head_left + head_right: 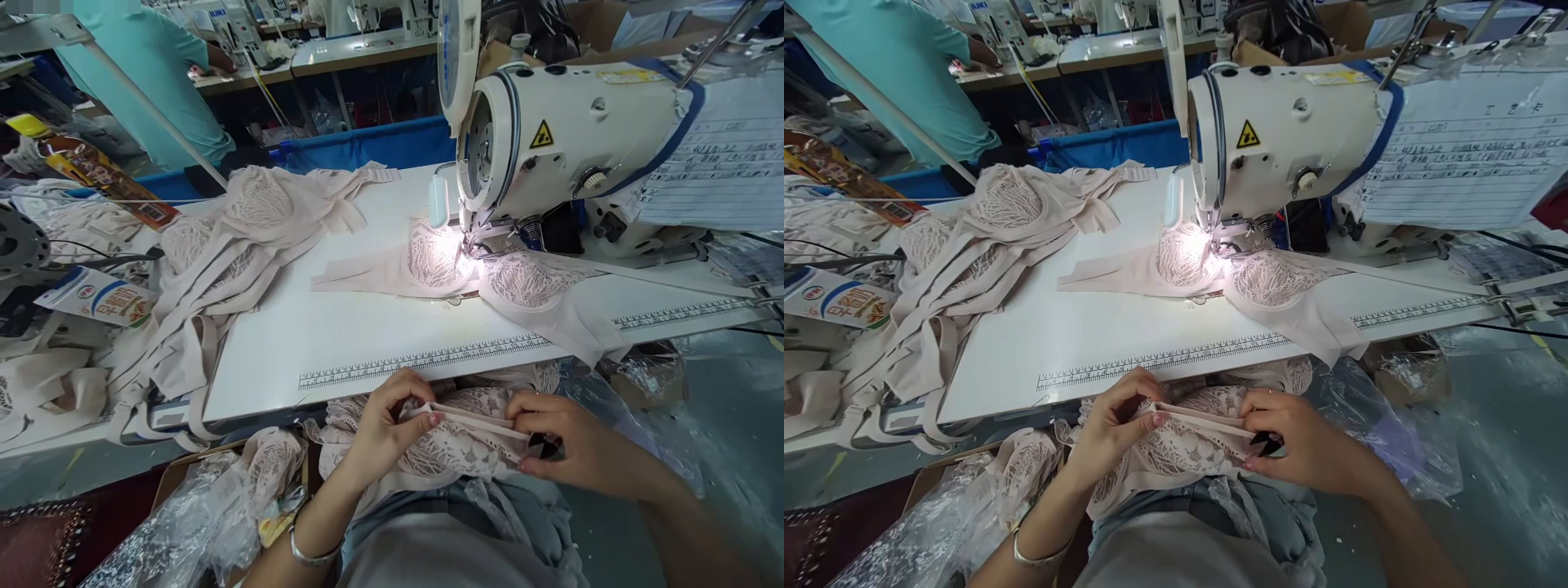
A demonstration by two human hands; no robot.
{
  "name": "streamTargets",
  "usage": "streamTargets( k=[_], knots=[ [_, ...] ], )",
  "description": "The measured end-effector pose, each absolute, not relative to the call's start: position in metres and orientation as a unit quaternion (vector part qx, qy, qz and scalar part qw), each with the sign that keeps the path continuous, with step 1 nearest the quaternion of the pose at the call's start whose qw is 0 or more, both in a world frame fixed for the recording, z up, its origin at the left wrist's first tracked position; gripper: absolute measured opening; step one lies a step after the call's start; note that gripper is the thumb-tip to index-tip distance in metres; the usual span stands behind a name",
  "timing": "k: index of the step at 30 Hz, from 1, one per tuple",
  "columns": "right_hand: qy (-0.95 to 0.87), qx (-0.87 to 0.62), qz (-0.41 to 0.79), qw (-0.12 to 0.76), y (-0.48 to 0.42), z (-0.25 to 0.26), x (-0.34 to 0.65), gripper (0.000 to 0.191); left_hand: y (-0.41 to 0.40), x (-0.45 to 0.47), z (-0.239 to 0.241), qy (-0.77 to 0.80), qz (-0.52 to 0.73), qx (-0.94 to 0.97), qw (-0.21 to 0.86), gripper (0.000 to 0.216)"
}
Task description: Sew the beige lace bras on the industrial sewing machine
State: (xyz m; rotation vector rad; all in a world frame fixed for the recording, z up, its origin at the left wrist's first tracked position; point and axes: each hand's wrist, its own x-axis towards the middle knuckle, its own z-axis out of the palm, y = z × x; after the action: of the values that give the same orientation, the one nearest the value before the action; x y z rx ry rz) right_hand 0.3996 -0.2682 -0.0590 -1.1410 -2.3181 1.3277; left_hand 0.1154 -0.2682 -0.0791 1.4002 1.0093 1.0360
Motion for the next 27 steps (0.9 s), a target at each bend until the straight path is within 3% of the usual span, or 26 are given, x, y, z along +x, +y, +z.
streamTargets(
  k=[7, 12, 17, 27],
  knots=[
    [-0.78, -0.404, 0.426, 0.216, -0.267, -0.07, 0.418, 0.031, -0.27, 0.111, -0.084, 0.425, 0.477, 0.551, 0.536, 0.016],
    [-0.795, -0.422, 0.373, 0.224, -0.266, -0.076, 0.419, 0.03, -0.271, 0.111, -0.082, 0.437, 0.486, 0.571, 0.496, 0.013],
    [-0.753, -0.481, 0.339, 0.294, -0.27, -0.077, 0.415, 0.035, -0.275, 0.109, -0.085, 0.466, 0.492, 0.596, 0.43, 0.004],
    [-0.706, -0.505, 0.324, 0.375, -0.274, -0.079, 0.403, 0.033, -0.279, 0.113, -0.09, 0.483, 0.503, 0.602, 0.389, 0.007]
  ],
)
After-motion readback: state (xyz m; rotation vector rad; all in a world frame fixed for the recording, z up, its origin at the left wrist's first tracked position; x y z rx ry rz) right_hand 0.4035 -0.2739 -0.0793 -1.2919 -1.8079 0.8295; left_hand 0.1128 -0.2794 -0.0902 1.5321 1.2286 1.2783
